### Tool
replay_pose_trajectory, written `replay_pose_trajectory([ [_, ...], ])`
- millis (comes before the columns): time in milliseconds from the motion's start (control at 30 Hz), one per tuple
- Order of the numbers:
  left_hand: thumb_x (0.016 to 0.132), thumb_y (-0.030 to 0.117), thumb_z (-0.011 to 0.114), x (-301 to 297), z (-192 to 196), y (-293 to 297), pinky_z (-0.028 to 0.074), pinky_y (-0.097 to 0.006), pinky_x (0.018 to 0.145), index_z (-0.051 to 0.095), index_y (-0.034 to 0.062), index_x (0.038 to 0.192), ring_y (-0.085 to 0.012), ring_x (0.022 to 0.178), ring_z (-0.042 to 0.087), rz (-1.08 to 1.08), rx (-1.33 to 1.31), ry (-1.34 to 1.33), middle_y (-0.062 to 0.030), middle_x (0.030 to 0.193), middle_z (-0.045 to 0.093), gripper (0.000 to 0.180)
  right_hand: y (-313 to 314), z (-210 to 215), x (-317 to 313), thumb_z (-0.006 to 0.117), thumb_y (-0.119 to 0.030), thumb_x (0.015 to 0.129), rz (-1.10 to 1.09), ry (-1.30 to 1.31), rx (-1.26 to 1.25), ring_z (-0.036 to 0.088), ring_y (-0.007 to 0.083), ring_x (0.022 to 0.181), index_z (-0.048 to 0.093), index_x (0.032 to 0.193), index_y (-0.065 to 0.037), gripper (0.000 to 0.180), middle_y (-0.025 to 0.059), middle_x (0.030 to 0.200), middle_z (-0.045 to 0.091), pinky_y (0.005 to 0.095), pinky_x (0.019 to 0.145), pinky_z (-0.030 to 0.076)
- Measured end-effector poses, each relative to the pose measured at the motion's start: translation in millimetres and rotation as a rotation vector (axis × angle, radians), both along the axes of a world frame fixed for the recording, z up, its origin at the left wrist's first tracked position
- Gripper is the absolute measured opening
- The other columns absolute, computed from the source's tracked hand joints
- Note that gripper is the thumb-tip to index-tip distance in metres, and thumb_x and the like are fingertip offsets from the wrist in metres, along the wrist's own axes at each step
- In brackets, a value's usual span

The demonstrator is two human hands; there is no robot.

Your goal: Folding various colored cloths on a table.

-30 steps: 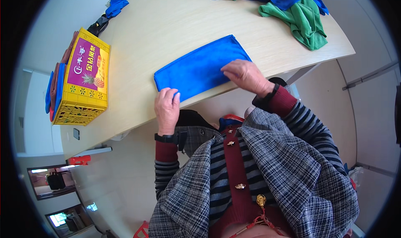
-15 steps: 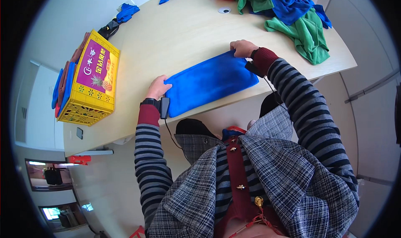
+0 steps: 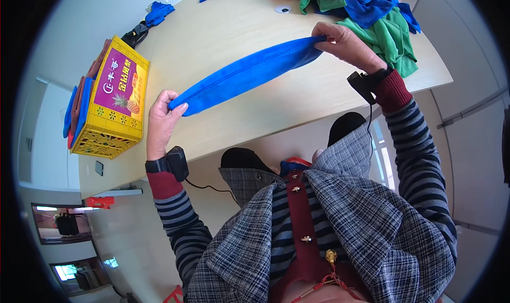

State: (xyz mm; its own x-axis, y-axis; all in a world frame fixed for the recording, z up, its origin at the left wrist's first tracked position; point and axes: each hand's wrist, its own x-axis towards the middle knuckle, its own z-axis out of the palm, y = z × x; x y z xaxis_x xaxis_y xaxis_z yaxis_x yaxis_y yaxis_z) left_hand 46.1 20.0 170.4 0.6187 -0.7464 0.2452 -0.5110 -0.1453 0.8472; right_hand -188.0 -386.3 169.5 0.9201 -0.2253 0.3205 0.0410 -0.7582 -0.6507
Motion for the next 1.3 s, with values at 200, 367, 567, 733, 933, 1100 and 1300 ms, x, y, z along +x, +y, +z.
replay_pose_trajectory([
  [200, 0.093, 0.007, 0.07, -3, 1, 2, 0.044, -0.022, 0.078, 0.056, 0.0067, 0.101, -0.0053, 0.086, 0.052, -0.037, 0.011, 0.154, 0.0041, 0.091, 0.055, 0.017, -7, 3, -7, 0.068, -0.009, 0.093, 0.088, -0.018, 0.105, 0.06, 0.0139, 0.082, 0.063, 0.107, -0.005, 0.016, 0.0051, 0.087, 0.065, 0.0291, 0.082, 0.053],
  [367, 0.092, 0.009, 0.071, 40, -58, -9, 0.044, -0.021, 0.079, 0.059, 0.0057, 0.104, -0.0037, 0.086, 0.052, -0.064, 0.094, 0.252, 0.0044, 0.093, 0.058, 0.017, -13, -38, 20, 0.069, -0.013, 0.09, 0.034, 0.205, 0.062, 0.063, 0.0187, 0.084, 0.065, 0.11, -0.004, 0.022, 0.0081, 0.091, 0.068, 0.0304, 0.085, 0.053],
  [567, 0.093, 0.012, 0.067, 37, -138, -54, 0.05, -0.04, 0.094, 0.062, 0.0017, 0.11, -0.0273, 0.106, 0.062, 0.528, 0.419, -0.512, -0.0129, 0.111, 0.065, 0.021, 12, -122, 57, 0.065, -0.014, 0.089, -0.247, 0.004, -0.166, 0.065, 0.0311, 0.103, 0.066, 0.116, -0.004, 0.03, 0.0163, 0.111, 0.069, 0.0384, 0.091, 0.052],
  [733, 0.093, 0.015, 0.066, -25, -133, -73, 0.045, -0.046, 0.104, 0.061, 0.0019, 0.122, -0.0373, 0.124, 0.055, 0.23, 0.272, -0.626, -0.0179, 0.13, 0.06, 0.033, 105, -134, 54, 0.064, -0.025, 0.094, -0.073, -0.055, -0.286, 0.052, 0.0356, 0.13, 0.055, 0.136, -0.004, 0.047, 0.0172, 0.137, 0.058, 0.0462, 0.111, 0.04],
  [933, 0.099, 0.032, 0.059, -58, -168, -88, 0.03, -0.052, 0.116, 0.05, 0.0086, 0.144, -0.0359, 0.142, 0.04, 0.056, 0.385, -0.798, -0.0167, 0.151, 0.047, 0.051, 154, -157, 66, 0.057, -0.036, 0.099, -0.076, 0.068, -0.385, 0.038, 0.035, 0.144, 0.049, 0.145, -0.008, 0.055, 0.0159, 0.152, 0.045, 0.0517, 0.118, 0.028],
  [1100, 0.102, 0.042, 0.053, -61, -169, -69, 0.023, -0.059, 0.118, 0.047, 0.01, 0.148, -0.0375, 0.146, 0.034, 0.144, 0.478, -0.781, -0.0169, 0.156, 0.04, 0.057, 127, -166, 41, 0.05, -0.04, 0.102, -0.167, 0.129, -0.515, 0.033, 0.0335, 0.147, 0.045, 0.15, -0.01, 0.057, 0.0128, 0.156, 0.042, 0.0502, 0.121, 0.024],
  [1300, 0.104, 0.047, 0.045, -49, -169, -40, 0.019, -0.058, 0.12, 0.037, 0.0123, 0.155, -0.0366, 0.15, 0.026, 0.245, 0.583, -0.681, -0.0147, 0.162, 0.032, 0.062, 89, -167, 10, 0.045, -0.04, 0.104, -0.262, 0.169, -0.591, 0.032, 0.0331, 0.148, 0.042, 0.152, -0.011, 0.056, 0.011, 0.159, 0.039, 0.0495, 0.121, 0.023],
])
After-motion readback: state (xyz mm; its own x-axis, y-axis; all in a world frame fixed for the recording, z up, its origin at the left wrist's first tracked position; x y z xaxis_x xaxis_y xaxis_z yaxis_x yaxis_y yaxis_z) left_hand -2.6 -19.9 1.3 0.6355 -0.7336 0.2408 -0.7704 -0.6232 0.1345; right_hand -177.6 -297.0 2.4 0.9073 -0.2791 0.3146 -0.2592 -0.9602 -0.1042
